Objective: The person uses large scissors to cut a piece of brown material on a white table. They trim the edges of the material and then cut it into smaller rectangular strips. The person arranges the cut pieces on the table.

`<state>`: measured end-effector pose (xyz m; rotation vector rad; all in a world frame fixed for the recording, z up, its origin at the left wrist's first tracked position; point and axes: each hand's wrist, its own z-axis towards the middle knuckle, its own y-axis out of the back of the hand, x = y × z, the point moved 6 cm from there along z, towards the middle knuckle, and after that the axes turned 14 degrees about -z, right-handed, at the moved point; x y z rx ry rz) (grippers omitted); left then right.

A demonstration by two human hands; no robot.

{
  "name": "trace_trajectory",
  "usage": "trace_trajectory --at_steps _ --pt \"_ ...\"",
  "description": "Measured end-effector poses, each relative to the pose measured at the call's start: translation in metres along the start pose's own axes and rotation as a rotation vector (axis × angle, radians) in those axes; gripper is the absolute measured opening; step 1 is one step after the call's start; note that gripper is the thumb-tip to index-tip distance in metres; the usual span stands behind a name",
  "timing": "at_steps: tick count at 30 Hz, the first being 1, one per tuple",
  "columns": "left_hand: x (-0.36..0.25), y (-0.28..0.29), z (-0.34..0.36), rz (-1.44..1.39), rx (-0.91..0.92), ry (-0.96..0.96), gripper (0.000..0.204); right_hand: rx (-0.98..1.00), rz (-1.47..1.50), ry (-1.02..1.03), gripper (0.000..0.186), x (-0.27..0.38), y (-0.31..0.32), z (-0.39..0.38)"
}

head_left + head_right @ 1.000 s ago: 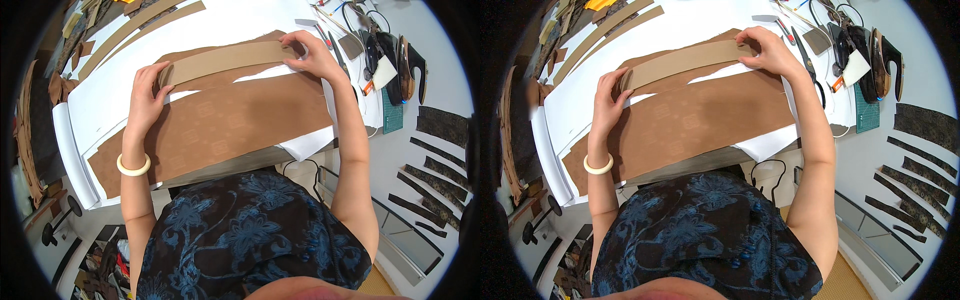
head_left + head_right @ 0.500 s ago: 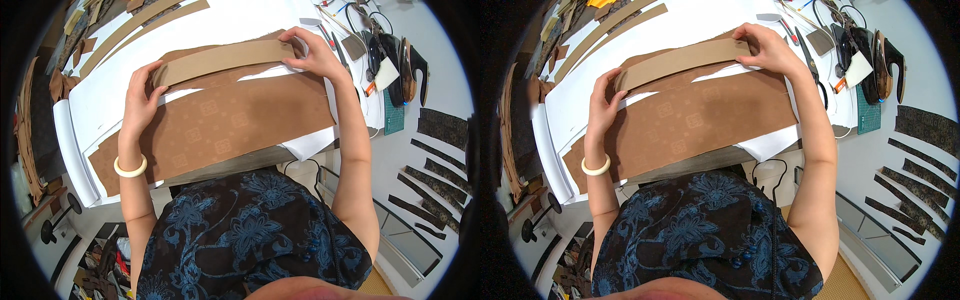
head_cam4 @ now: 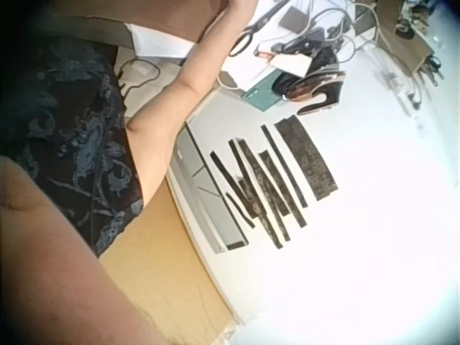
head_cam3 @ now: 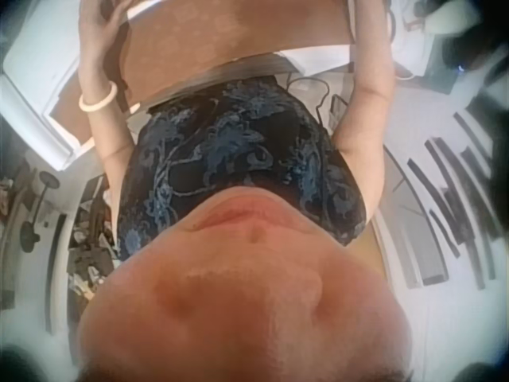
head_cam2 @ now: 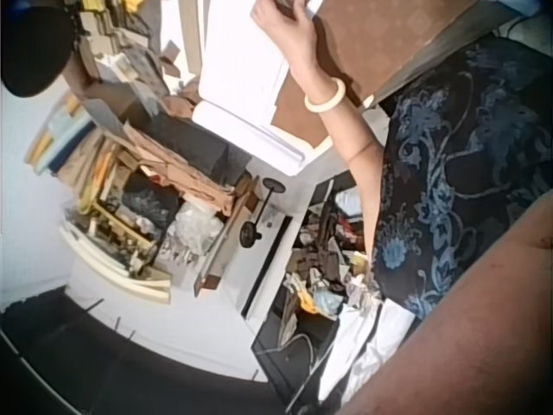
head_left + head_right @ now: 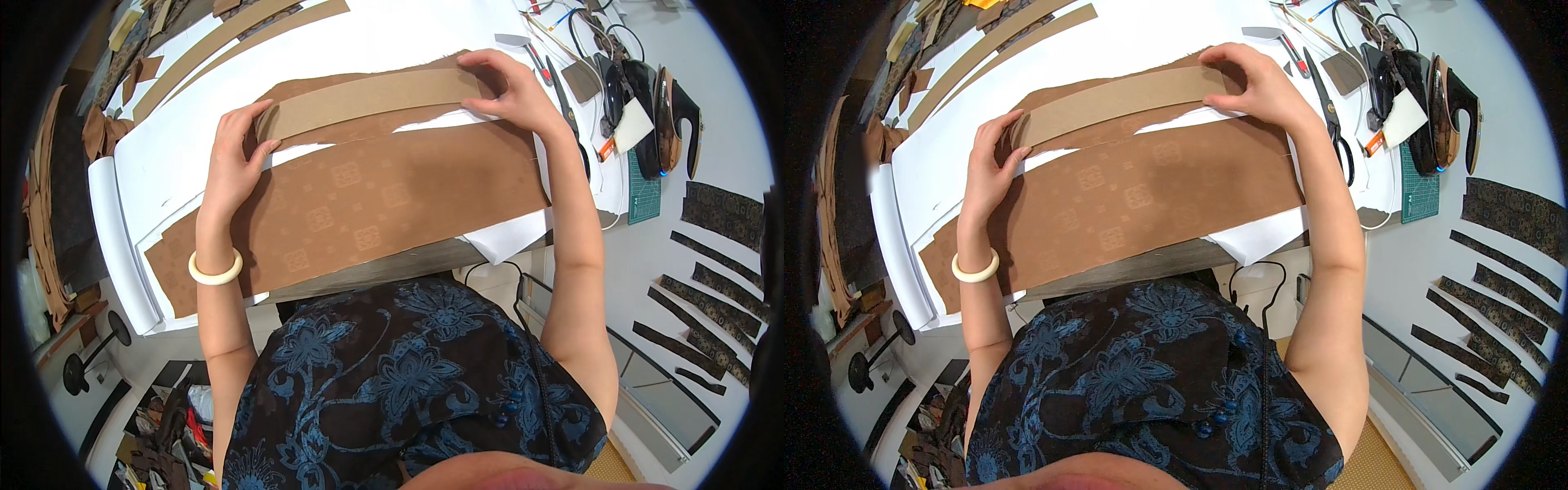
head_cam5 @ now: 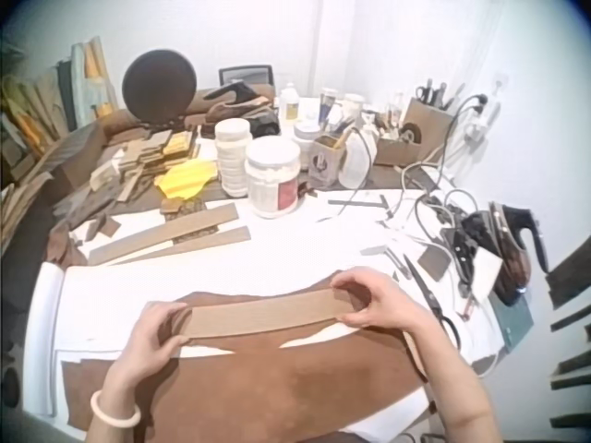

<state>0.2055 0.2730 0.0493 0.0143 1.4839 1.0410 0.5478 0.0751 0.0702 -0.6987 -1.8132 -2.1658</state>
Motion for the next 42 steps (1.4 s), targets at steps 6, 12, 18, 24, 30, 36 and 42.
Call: trace_trajectory --at_steps 6,12,18,24,30,36,42 --pt "-0.011 0.008 0.000 -0.015 -0.074 -0.062 0.044 -0.480 -0.033 -0.211 0.013 -0.059 0.044 -0.033" --pt "-0.033 -0.003 0.000 -0.014 -0.095 -0.104 0.037 -0.438 -0.350 -0.583 0.014 -0.075 0.072 -0.122" --pt "-0.044 -0.039 0.031 -0.007 0.028 -0.193 0.034 -0.432 -0.358 -0.439 0.010 -0.023 0.058 -0.139" --pt "-0.053 -0.070 0.046 -0.023 0.062 -0.189 0.047 -0.165 -0.153 -0.057 0.029 0.005 0.021 -0.039" --pt "-0.047 -0.071 0.045 -0.039 0.056 -0.177 0.050 0.041 0.039 -0.075 0.046 -0.017 0.001 -0.010" --pt "-0.043 -0.069 0.045 -0.047 0.072 -0.189 0.053 0.107 0.067 -0.076 0.049 -0.023 -0.005 -0.007" --pt "-0.040 -0.068 0.046 -0.082 0.058 -0.199 0.052 0.078 0.066 -0.050 0.045 -0.015 -0.001 -0.005"
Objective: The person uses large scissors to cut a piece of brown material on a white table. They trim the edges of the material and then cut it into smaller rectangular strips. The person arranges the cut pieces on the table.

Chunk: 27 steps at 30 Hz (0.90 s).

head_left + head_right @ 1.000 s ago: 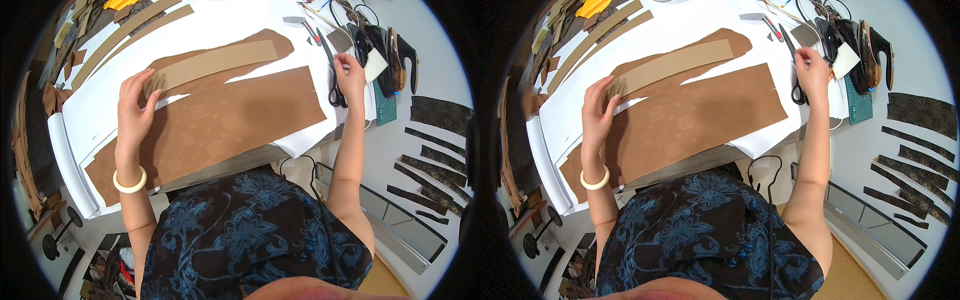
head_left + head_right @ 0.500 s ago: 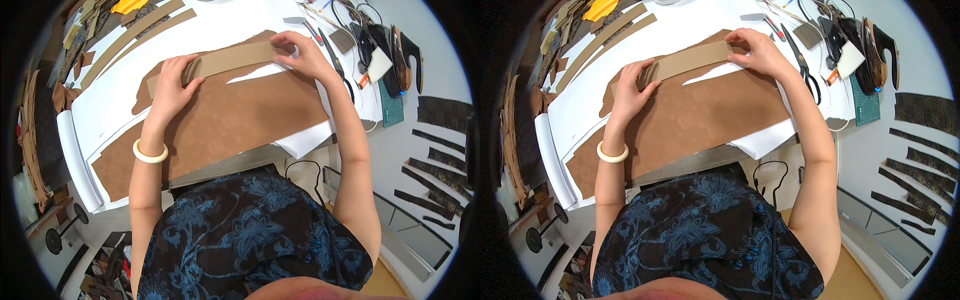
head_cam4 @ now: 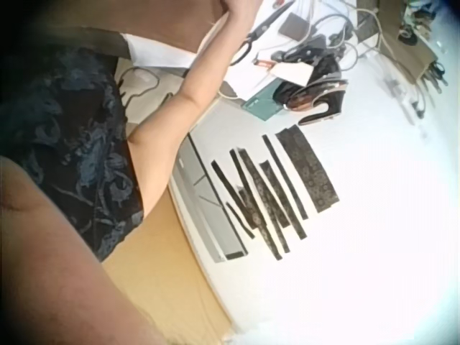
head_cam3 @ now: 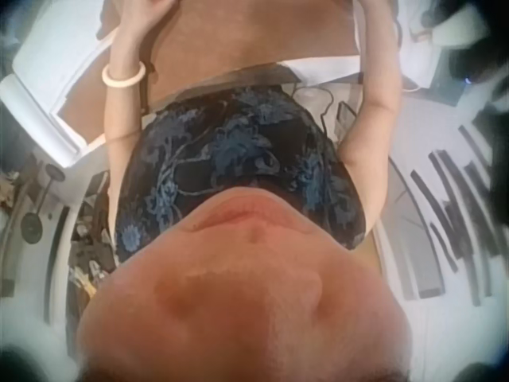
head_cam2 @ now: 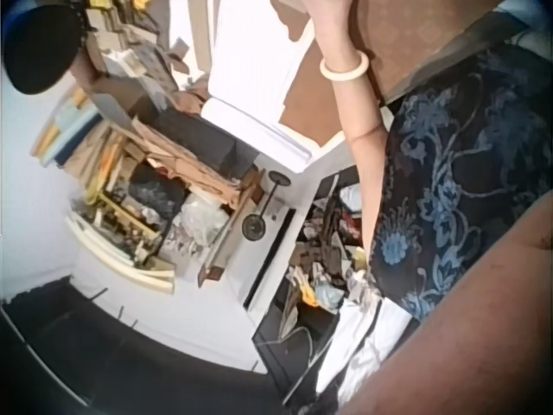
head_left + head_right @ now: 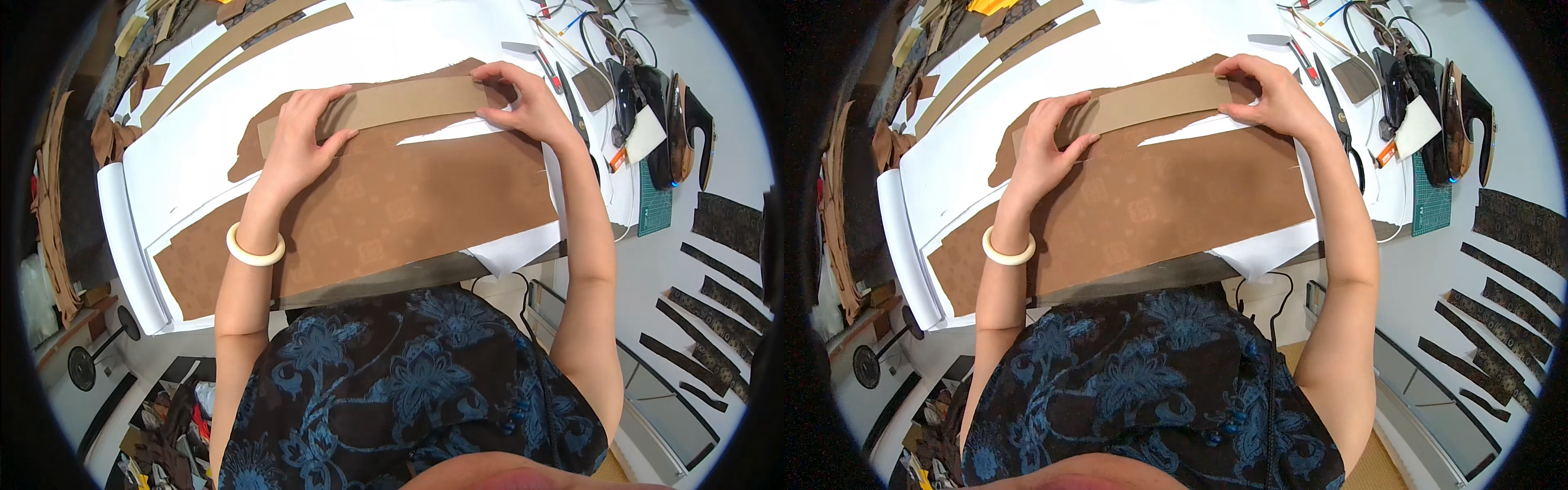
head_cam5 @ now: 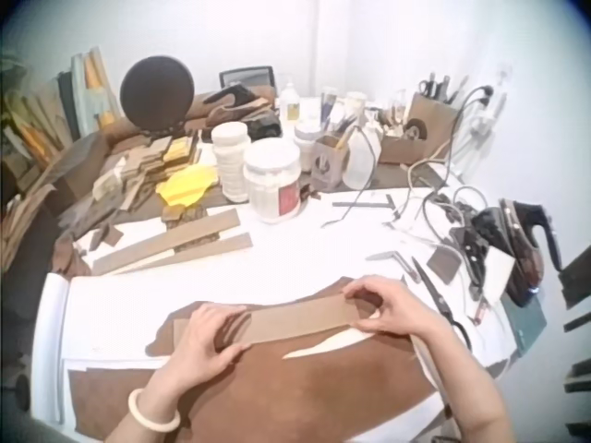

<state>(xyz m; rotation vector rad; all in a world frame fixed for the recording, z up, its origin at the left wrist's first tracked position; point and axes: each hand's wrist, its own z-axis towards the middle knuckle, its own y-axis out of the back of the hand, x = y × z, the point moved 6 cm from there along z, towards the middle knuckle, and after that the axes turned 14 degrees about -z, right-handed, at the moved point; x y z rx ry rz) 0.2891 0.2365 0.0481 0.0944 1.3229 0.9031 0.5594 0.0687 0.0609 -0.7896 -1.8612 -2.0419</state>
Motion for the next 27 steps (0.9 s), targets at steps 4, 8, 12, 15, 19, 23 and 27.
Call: trace_trajectory --at_steps 4,8,12,15,19,23,27 --pt "0.001 0.000 -0.001 -0.016 -0.008 -0.011 0.051 -0.014 0.012 0.027 0.045 -0.001 0.000 0.001" --pt "0.000 0.000 -0.002 -0.009 -0.008 -0.020 0.051 -0.022 -0.007 0.042 0.046 -0.002 0.000 0.000" --pt "-0.001 0.000 -0.002 -0.014 0.004 -0.003 0.052 -0.005 0.008 0.000 0.048 -0.004 0.000 -0.001" --pt "-0.001 0.001 -0.003 0.013 0.001 -0.014 0.052 -0.011 -0.018 0.024 0.049 -0.002 -0.001 0.001" --pt "0.002 0.020 -0.009 -0.104 -0.089 0.104 0.045 0.014 -0.044 0.018 0.049 -0.004 -0.005 0.002" --pt "0.023 0.094 -0.021 -0.343 -0.371 0.080 0.028 -0.013 -0.038 0.027 0.052 -0.009 -0.006 -0.003" --pt "0.040 0.131 -0.055 -0.191 -0.364 0.204 0.025 -0.010 -0.069 0.024 0.054 0.001 -0.003 -0.002"
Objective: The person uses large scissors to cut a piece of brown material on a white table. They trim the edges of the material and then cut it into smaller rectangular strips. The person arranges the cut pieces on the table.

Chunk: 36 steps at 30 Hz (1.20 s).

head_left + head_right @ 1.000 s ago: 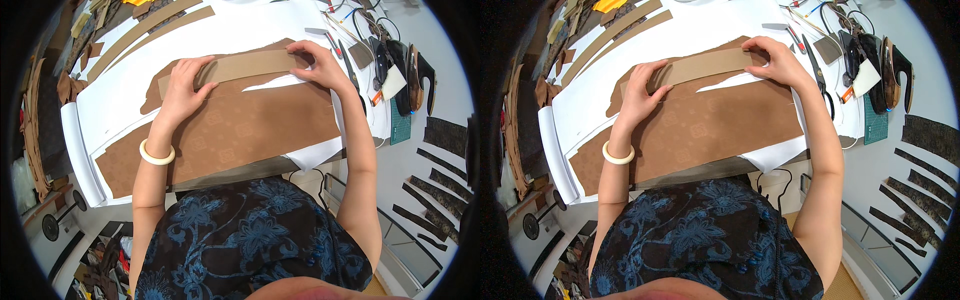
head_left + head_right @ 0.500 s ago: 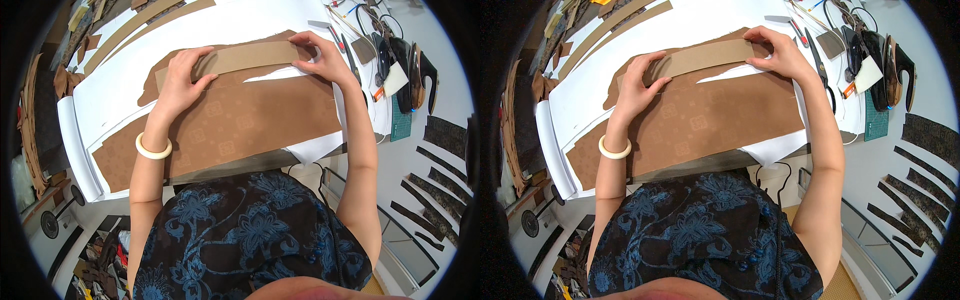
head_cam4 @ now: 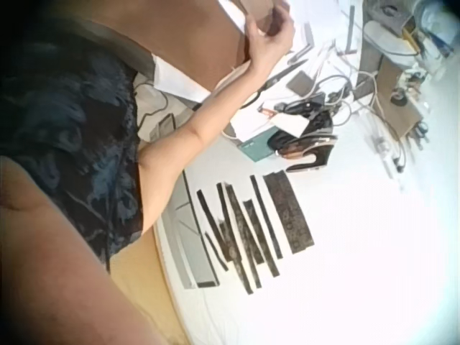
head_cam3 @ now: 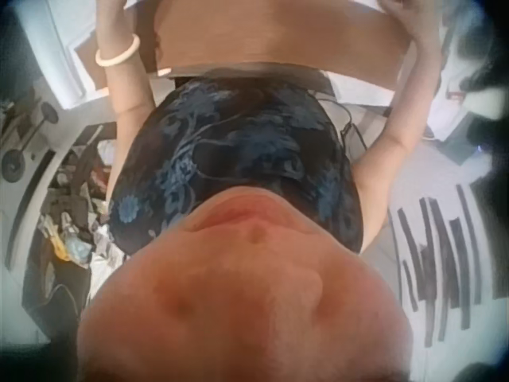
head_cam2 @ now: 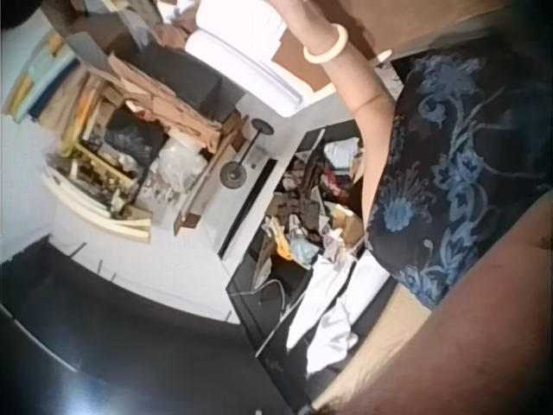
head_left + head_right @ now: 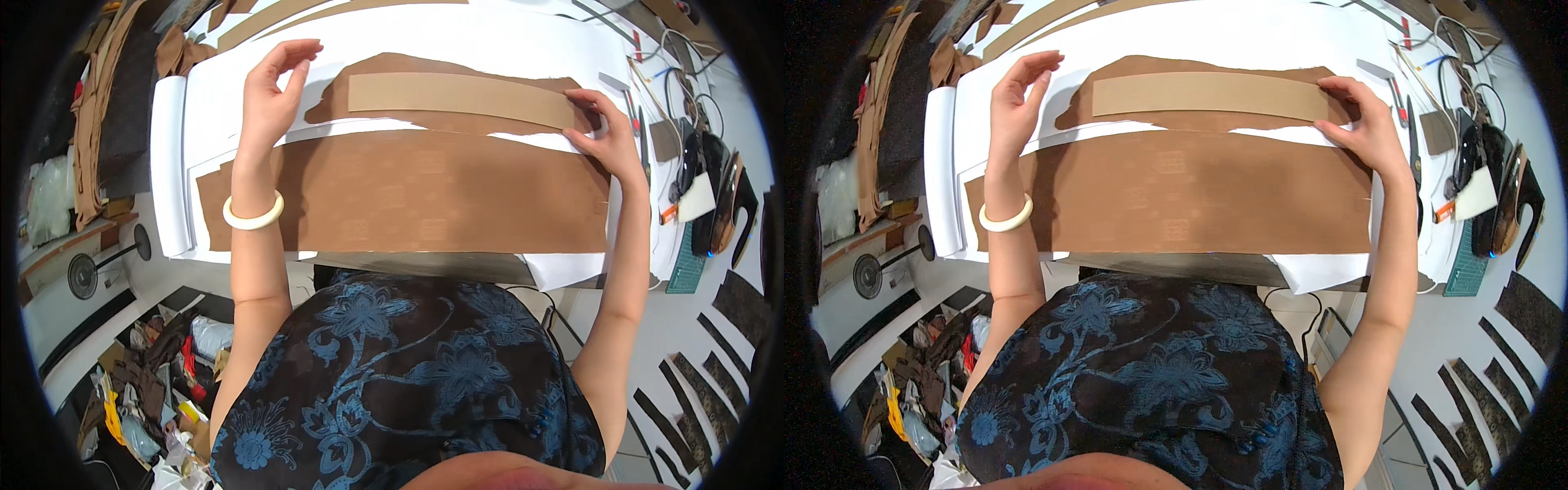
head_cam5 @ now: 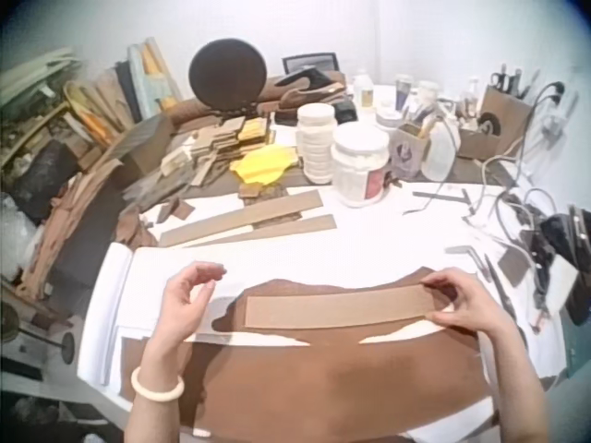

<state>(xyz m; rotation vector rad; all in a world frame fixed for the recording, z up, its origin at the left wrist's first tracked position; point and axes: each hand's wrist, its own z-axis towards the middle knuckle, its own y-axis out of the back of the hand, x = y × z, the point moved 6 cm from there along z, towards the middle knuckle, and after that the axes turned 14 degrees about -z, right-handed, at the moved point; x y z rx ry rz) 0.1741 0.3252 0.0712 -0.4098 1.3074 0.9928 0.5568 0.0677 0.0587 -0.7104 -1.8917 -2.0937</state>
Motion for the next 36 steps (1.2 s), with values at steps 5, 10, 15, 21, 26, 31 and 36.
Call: trace_trajectory --at_steps 5,10,15,21,26,31,36 --pt "0.012 0.000 -0.029 0.082 0.003 0.100 0.027 0.000 0.032 -0.014 0.051 -0.001 -0.004 0.002" --pt "-0.015 -0.018 -0.024 0.153 -0.008 0.022 0.027 -0.303 -0.099 -0.058 0.024 -0.026 0.034 -0.026" --pt "-0.067 -0.085 -0.016 0.175 0.217 -0.157 0.024 -0.558 -0.175 -0.375 0.012 -0.065 0.058 -0.097" --pt "-0.091 -0.191 0.020 0.094 0.539 -0.406 0.019 -0.298 -0.450 -0.538 0.029 -0.036 0.042 -0.161" --pt "-0.078 -0.311 0.089 0.093 0.776 -0.342 0.014 -0.324 -0.437 -0.659 0.035 -0.042 0.039 -0.194" --pt "-0.071 -0.391 0.106 0.136 0.958 -0.485 0.013 -0.312 -0.308 -0.643 0.050 -0.049 0.041 -0.187" --pt "-0.067 -0.430 0.103 0.255 1.150 -0.499 0.008 -0.399 -0.377 -0.677 0.046 -0.041 0.046 -0.194"
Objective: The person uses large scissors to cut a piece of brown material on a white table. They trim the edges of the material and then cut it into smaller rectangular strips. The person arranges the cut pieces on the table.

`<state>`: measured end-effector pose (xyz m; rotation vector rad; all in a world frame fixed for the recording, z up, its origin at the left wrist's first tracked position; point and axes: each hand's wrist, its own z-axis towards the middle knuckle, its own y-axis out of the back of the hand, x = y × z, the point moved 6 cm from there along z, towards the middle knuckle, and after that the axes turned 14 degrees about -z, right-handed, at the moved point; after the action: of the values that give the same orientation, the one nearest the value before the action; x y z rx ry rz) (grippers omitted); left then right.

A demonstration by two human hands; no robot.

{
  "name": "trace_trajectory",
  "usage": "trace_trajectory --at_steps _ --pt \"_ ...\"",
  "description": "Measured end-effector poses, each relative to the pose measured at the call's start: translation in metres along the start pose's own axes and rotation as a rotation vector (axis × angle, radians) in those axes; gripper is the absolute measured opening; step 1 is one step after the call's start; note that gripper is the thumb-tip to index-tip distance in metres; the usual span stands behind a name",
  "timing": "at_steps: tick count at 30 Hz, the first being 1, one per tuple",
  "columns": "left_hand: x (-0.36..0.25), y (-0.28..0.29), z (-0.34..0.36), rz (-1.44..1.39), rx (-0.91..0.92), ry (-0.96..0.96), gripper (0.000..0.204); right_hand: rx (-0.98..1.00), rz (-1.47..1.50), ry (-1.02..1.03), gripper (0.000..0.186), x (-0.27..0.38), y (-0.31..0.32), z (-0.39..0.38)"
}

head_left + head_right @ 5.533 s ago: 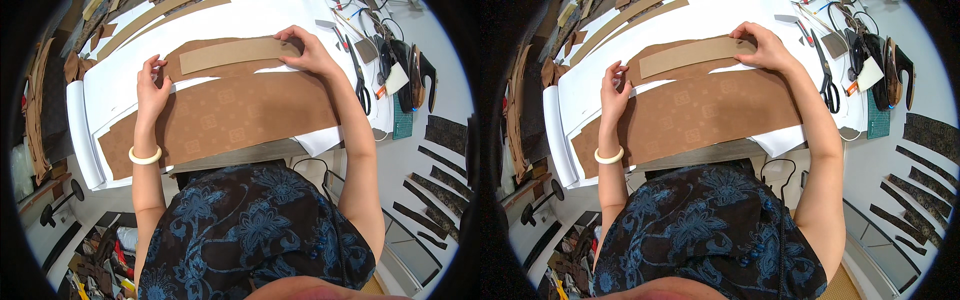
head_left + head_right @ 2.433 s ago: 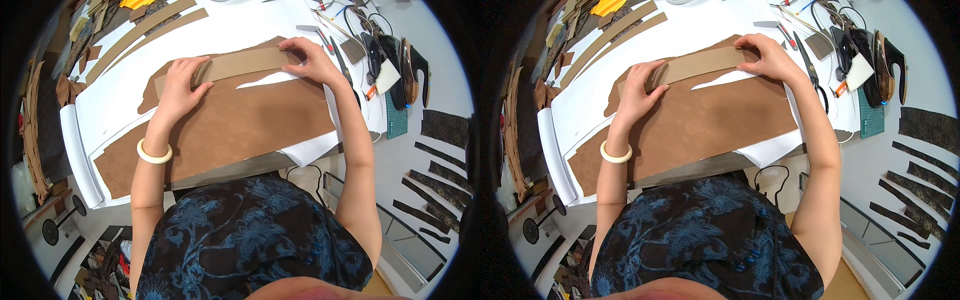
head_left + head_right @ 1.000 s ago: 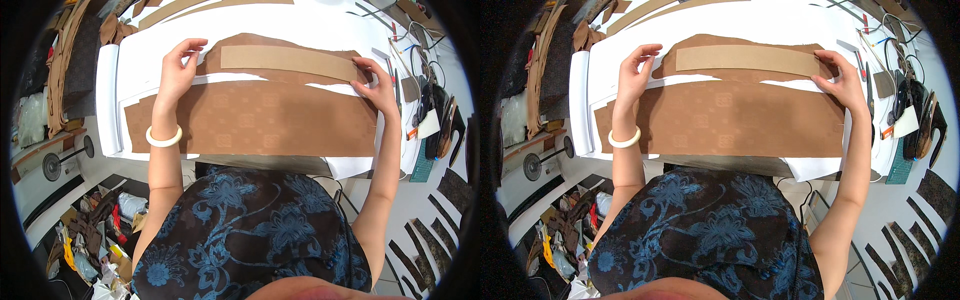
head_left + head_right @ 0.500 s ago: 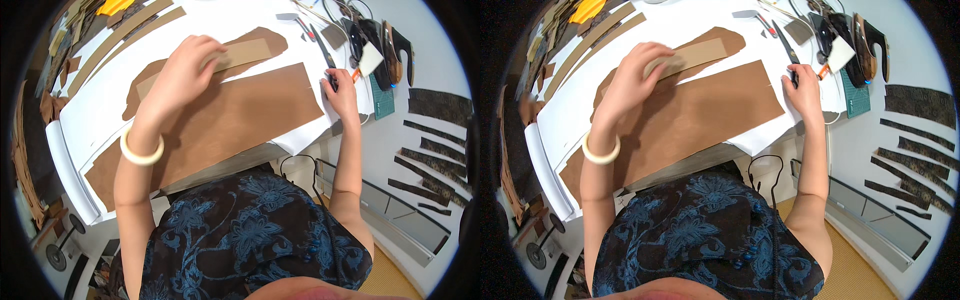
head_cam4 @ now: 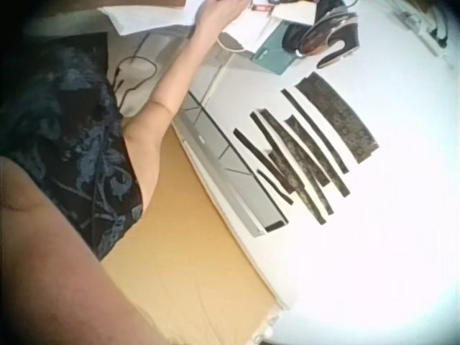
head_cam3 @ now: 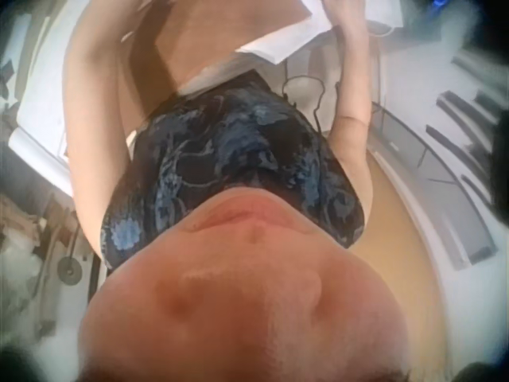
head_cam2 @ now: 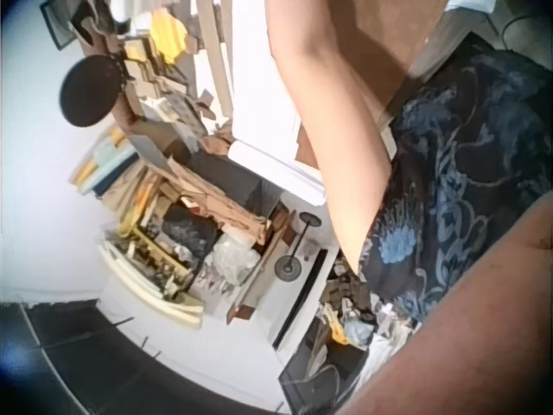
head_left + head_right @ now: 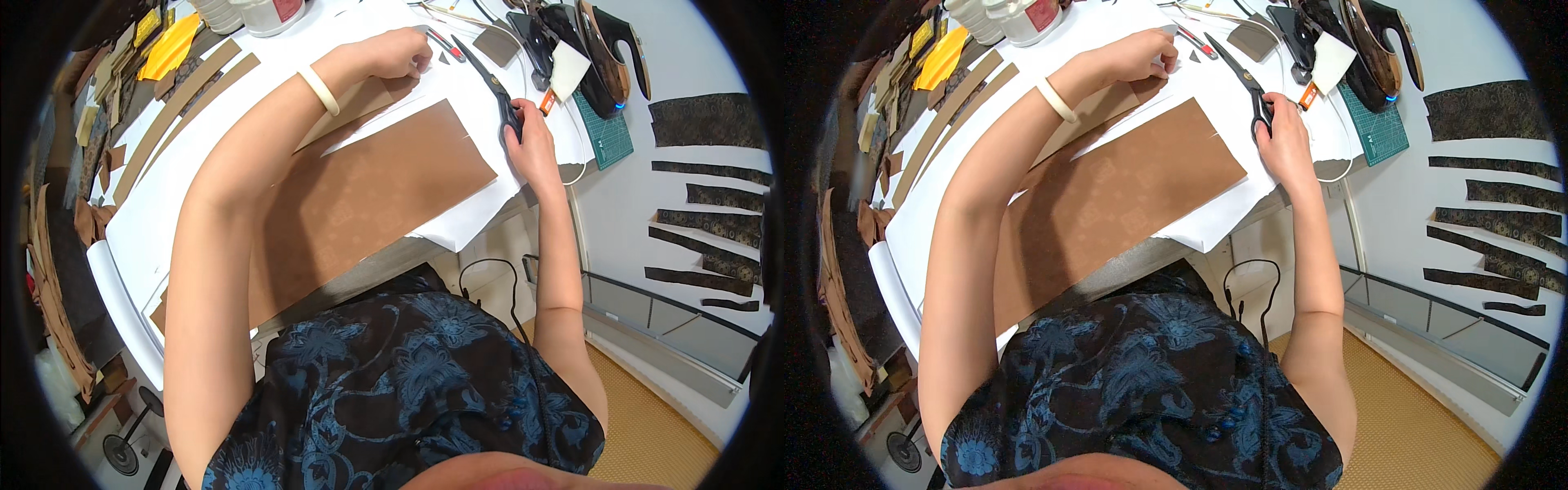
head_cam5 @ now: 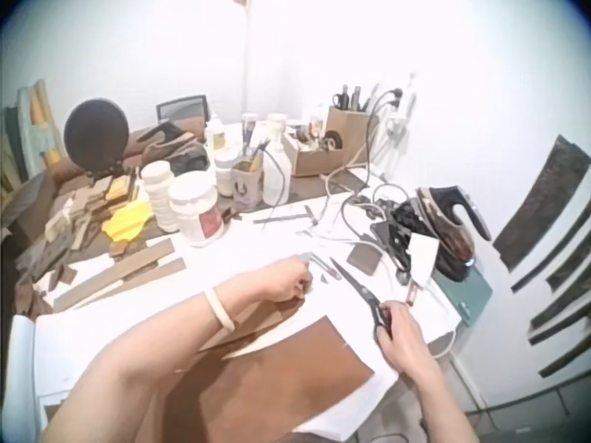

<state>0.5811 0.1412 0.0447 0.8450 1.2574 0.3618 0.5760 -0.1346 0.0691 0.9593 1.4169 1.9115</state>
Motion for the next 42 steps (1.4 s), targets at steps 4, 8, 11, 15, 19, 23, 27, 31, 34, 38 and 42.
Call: trace_trajectory --at_steps 4,8,11,15,19,23,27,31,34,38,42 --pt "0.004 -0.001 0.003 -0.054 0.012 0.000 0.008 -0.174 -0.046 0.056 0.048 -0.003 0.019 -0.013" --pt "0.002 0.005 -0.004 -0.081 -0.005 -0.023 0.006 -0.222 0.068 -0.073 0.042 -0.009 0.032 -0.039" --pt "-0.007 0.011 -0.004 -0.109 0.057 0.043 0.005 -0.287 0.137 -0.132 0.037 -0.011 0.043 -0.059" --pt "-0.002 0.014 -0.007 -0.113 0.075 0.050 0.006 -0.098 0.398 -0.265 0.044 -0.016 0.030 -0.086" --pt "0.001 0.010 -0.008 -0.111 0.044 0.002 0.006 0.095 0.741 -0.333 0.039 -0.002 0.022 -0.100" --pt "0.009 0.004 -0.008 -0.116 0.040 0.028 0.008 0.149 0.777 -0.322 0.036 0.012 0.021 -0.106" --pt "0.001 0.010 -0.014 -0.130 -0.034 -0.074 0.010 0.190 0.835 -0.340 0.036 0.018 0.016 -0.111" --pt "-0.002 0.015 -0.022 -0.173 -0.052 -0.090 0.011 0.310 1.005 -0.384 0.033 0.029 0.001 -0.116" --pt "0.000 0.019 -0.026 -0.245 -0.018 -0.008 0.008 0.356 1.085 -0.422 0.030 0.039 -0.006 -0.118" --pt "0.010 0.021 -0.030 -0.334 -0.023 -0.013 0.002 0.367 1.044 -0.435 0.027 0.046 -0.009 -0.116" --pt "0.015 0.020 -0.031 -0.430 -0.020 -0.029 0.007 0.364 1.059 -0.471 0.025 0.050 -0.008 -0.112"
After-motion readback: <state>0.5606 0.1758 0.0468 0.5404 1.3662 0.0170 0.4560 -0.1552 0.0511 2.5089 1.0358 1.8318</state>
